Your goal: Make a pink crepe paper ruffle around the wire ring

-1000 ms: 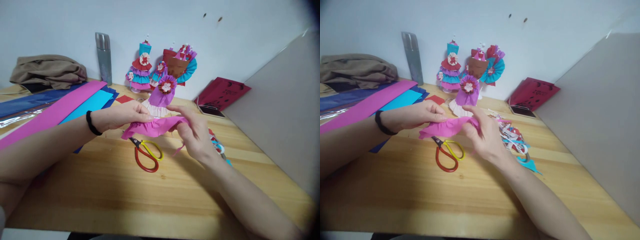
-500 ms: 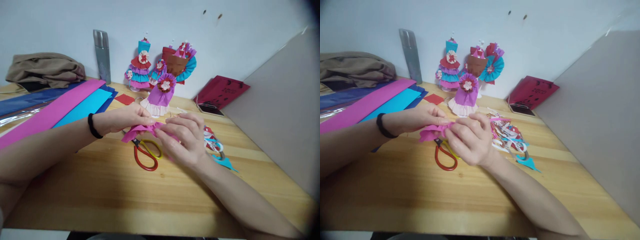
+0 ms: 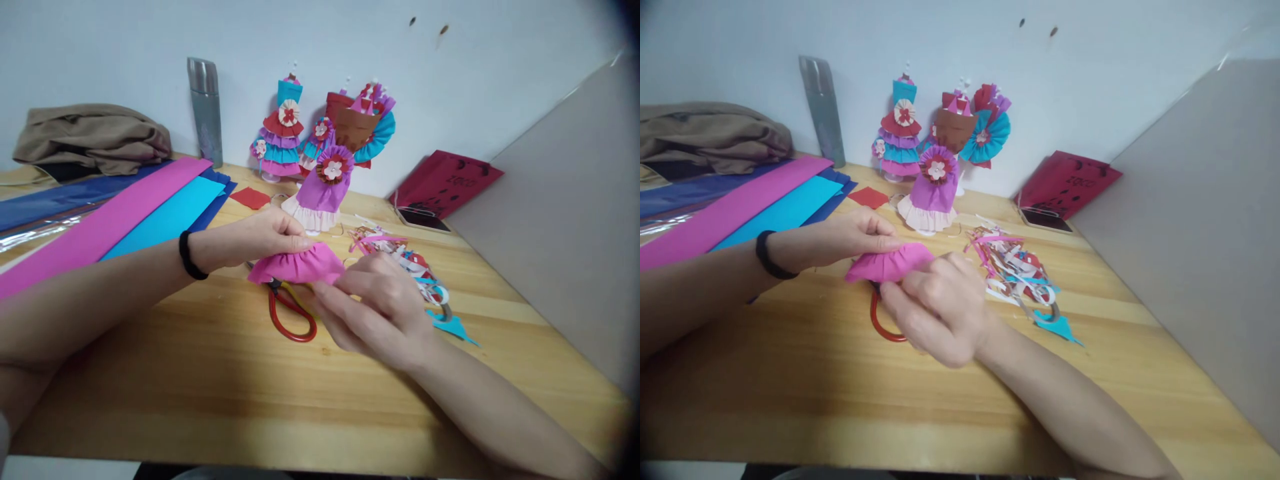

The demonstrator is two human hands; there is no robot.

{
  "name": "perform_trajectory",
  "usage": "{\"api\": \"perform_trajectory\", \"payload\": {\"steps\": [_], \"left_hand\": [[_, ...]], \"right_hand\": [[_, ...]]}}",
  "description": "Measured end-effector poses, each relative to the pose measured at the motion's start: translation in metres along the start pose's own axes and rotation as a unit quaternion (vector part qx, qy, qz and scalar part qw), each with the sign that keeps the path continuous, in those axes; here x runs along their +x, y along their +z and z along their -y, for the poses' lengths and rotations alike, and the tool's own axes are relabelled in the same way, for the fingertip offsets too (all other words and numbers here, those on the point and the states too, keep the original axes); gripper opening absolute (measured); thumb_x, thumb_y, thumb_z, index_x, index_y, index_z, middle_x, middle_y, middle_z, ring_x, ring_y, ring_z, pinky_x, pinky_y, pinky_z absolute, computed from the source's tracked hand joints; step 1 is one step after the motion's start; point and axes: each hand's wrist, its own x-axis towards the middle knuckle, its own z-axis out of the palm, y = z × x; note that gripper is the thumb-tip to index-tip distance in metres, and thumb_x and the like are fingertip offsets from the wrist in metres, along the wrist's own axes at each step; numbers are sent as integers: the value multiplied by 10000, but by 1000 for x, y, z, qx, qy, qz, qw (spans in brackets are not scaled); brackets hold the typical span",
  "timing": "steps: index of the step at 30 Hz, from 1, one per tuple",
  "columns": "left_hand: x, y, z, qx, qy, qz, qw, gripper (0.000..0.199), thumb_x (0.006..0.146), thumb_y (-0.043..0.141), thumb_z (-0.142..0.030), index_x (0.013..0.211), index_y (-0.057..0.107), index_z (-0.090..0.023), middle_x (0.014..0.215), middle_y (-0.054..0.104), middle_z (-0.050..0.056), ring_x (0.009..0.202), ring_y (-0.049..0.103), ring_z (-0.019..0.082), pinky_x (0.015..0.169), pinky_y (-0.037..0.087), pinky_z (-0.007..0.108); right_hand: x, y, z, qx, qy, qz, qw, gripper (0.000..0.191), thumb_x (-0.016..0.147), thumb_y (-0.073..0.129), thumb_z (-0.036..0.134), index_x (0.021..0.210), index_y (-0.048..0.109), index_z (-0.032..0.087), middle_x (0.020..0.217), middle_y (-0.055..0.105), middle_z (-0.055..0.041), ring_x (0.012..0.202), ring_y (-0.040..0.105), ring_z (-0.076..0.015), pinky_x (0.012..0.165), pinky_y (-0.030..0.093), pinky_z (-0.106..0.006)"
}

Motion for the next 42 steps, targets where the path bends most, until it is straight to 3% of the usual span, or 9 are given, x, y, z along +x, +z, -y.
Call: {"api": "perform_trajectory", "payload": {"steps": [2, 5, 9, 12, 15, 19, 25, 27, 42], "left_hand": [[1, -5, 1, 20, 34, -10, 999, 388, 910, 527, -314, 573, 393, -176, 551, 321, -51, 489, 288, 64, 463, 187, 231], [1, -12, 0, 73, 81, -11, 994, 382, 905, 513, -292, 572, 363, -179, 577, 293, -53, 516, 279, 65, 481, 199, 226], [0, -15, -3, 141, 103, 18, 984, 358, 901, 499, -296, 582, 391, -175, 576, 297, -53, 520, 297, 68, 485, 212, 219], [-1, -14, -2, 170, 123, 35, 977, 320, 902, 485, -277, 604, 433, -169, 574, 353, -50, 521, 341, 71, 491, 240, 213], [0, -14, 2, 208, 174, 30, 962, 295, 900, 495, -254, 620, 471, -163, 586, 440, -41, 535, 375, 76, 515, 273, 214], [1, -15, 5, 281, 188, -5, 941, 266, 889, 513, -202, 629, 504, -153, 598, 508, -29, 548, 394, 81, 538, 273, 227], [-1, -14, 1, 313, 178, -16, 933, 243, 884, 520, -178, 645, 540, -144, 600, 527, -33, 549, 412, 78, 543, 264, 233], [-1, -14, 0, 314, 177, -23, 933, 246, 886, 519, -185, 645, 550, -144, 600, 532, -31, 560, 424, 84, 554, 276, 232], [-1, -9, -2, 320, 150, -37, 935, 246, 891, 540, -219, 664, 598, -143, 606, 572, -17, 569, 423, 94, 559, 287, 236]], "right_hand": [[2, -6, -5, 15, 33, -65, 997, 98, 926, 565, 195, 994, 636, 200, 811, 617, -28, 666, 556, -149, 575, 450, -327], [-2, -2, -23, 54, 233, -145, 960, 188, 961, 524, 292, 830, 644, 230, 764, 627, -35, 729, 599, -184, 681, 488, -358], [-14, 20, -49, 352, 532, 4, 770, 560, 911, 464, 695, 696, 646, 211, 742, 678, -74, 744, 652, -218, 711, 518, -374], [-18, 31, -54, 476, 597, 60, 642, 653, 706, 565, 856, 657, 624, 208, 655, 628, -49, 626, 596, -195, 613, 477, -337], [-13, 30, -51, 530, 602, 84, 591, 621, 618, 680, 818, 614, 603, 202, 576, 539, -4, 537, 491, -146, 523, 388, -289], [-6, 18, -47, 479, 583, 111, 647, 433, 633, 815, 572, 581, 609, 194, 551, 509, 21, 508, 418, -107, 496, 303, -262], [4, 7, -37, 240, 481, 105, 837, 156, 749, 710, 310, 651, 653, 204, 630, 630, -10, 600, 520, -151, 575, 382, -293], [7, 5, -31, 194, 436, 107, 872, 115, 768, 667, 245, 661, 659, 202, 649, 660, -11, 615, 552, -154, 604, 405, -295], [4, 13, -16, 132, 368, 119, 913, 114, 793, 610, 151, 692, 616, 203, 651, 671, -3, 576, 578, -143, 579, 420, -282]]}}
